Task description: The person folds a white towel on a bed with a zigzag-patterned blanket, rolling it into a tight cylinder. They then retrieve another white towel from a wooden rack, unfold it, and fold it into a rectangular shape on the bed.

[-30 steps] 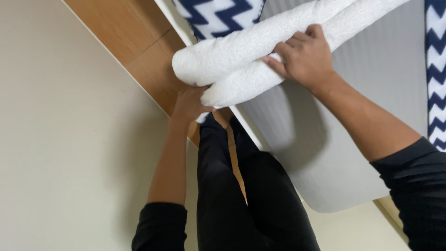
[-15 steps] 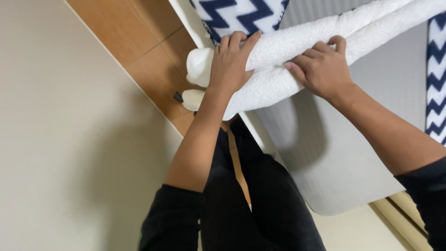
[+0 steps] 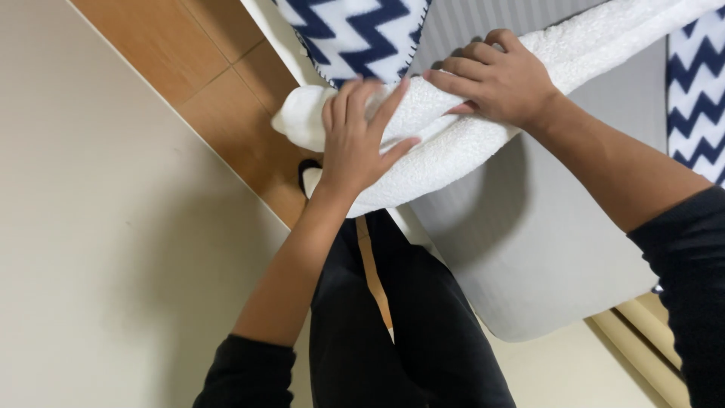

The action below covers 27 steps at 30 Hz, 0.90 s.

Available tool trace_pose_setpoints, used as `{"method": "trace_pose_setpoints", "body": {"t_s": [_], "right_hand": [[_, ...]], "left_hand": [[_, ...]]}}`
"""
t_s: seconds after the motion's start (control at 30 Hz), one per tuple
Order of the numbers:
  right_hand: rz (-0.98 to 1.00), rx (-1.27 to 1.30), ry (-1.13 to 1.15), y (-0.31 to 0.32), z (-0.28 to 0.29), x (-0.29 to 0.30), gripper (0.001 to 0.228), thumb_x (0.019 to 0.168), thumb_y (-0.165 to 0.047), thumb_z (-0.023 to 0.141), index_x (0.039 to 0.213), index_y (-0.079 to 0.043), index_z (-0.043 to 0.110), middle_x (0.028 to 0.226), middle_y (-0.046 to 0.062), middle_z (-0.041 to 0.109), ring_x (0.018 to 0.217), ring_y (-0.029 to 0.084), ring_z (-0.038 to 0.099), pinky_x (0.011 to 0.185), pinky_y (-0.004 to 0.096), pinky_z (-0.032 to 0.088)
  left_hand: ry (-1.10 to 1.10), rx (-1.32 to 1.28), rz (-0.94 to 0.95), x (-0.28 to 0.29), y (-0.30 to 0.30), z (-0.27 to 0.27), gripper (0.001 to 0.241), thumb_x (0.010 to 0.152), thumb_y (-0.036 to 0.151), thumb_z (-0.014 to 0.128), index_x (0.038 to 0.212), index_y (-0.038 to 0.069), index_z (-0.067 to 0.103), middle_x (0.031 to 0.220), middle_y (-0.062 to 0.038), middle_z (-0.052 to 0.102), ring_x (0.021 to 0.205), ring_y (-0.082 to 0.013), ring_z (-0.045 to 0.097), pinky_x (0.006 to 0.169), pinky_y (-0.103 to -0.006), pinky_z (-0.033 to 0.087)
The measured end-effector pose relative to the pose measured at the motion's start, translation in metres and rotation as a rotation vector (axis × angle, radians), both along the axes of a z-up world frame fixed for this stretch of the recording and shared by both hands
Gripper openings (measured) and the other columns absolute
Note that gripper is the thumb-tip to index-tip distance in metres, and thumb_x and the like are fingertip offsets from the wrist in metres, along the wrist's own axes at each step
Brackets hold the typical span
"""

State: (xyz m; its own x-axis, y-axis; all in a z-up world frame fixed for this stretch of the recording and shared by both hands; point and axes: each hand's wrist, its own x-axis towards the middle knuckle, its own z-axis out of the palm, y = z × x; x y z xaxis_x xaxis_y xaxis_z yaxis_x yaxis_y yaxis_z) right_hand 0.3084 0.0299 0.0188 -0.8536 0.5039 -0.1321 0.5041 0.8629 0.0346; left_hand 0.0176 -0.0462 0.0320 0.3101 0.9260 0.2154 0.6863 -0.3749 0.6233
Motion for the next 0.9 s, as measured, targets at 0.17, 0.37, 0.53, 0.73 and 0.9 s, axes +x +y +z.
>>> {"method": "trace_pose_setpoints", "body": {"t_s": [0.17,0.37,0.53,0.73,0.9], "right_hand": [[0.027,0.191,-0.042,-0.016,0.047,-0.028,0.07,0.088,-0.068,0.059,0.15,-0.036,0.056,0.132,-0.007,0.064,0.125,0.016,0.06,0.112,0.043,0.04],[-0.022,-0.184,0.087,-0.086,0.049,-0.024,0.08,0.079,-0.072,0.057,0.134,-0.014,0.06,0.129,0.004,0.064,0.119,0.022,0.06,0.107,0.047,0.046],[-0.361,-0.584,-0.177,-0.031,0.024,-0.046,0.054,0.102,-0.067,0.05,0.11,-0.021,0.077,0.08,0.006,0.076,0.073,0.025,0.071,0.073,0.04,0.056],[-0.513,-0.668,-0.143,-0.027,0.03,-0.051,0.057,0.104,-0.067,0.052,0.089,-0.019,0.08,0.069,0.006,0.071,0.065,0.027,0.068,0.062,0.042,0.052],[-0.3,-0.033,0.277,-0.077,0.044,-0.02,0.05,0.103,-0.063,0.056,0.111,-0.016,0.073,0.102,0.002,0.072,0.098,0.022,0.07,0.094,0.041,0.052]], "left_hand": [[0.06,-0.271,-0.066,0.015,0.002,-0.04,0.078,0.082,0.039,0.091,0.149,0.024,0.054,0.116,-0.001,0.049,0.108,-0.0228,0.05,0.093,-0.0405,0.038],[0.193,-0.142,0.011,0.032,-0.014,-0.028,0.083,0.072,0.026,0.09,0.148,0.029,0.057,0.112,-0.002,0.05,0.102,-0.0241,0.05,0.083,-0.0411,0.036],[0.179,-0.001,0.034,0.029,-0.03,-0.054,0.064,0.094,0.026,0.088,0.149,0.041,0.058,0.135,0.002,0.054,0.127,-0.0193,0.05,0.105,-0.0438,0.037],[0.114,-0.075,-0.023,0.025,-0.042,-0.019,0.082,0.076,0.065,0.08,0.136,0.012,0.065,0.156,-0.015,0.039,0.144,-0.0488,0.03,0.114,-0.068,0.019],[0.125,-0.08,-0.025,0.016,-0.04,-0.039,0.063,0.087,0.057,0.081,0.14,0.029,0.062,0.162,0.003,0.042,0.152,-0.0335,0.037,0.122,-0.0569,0.032]]}}
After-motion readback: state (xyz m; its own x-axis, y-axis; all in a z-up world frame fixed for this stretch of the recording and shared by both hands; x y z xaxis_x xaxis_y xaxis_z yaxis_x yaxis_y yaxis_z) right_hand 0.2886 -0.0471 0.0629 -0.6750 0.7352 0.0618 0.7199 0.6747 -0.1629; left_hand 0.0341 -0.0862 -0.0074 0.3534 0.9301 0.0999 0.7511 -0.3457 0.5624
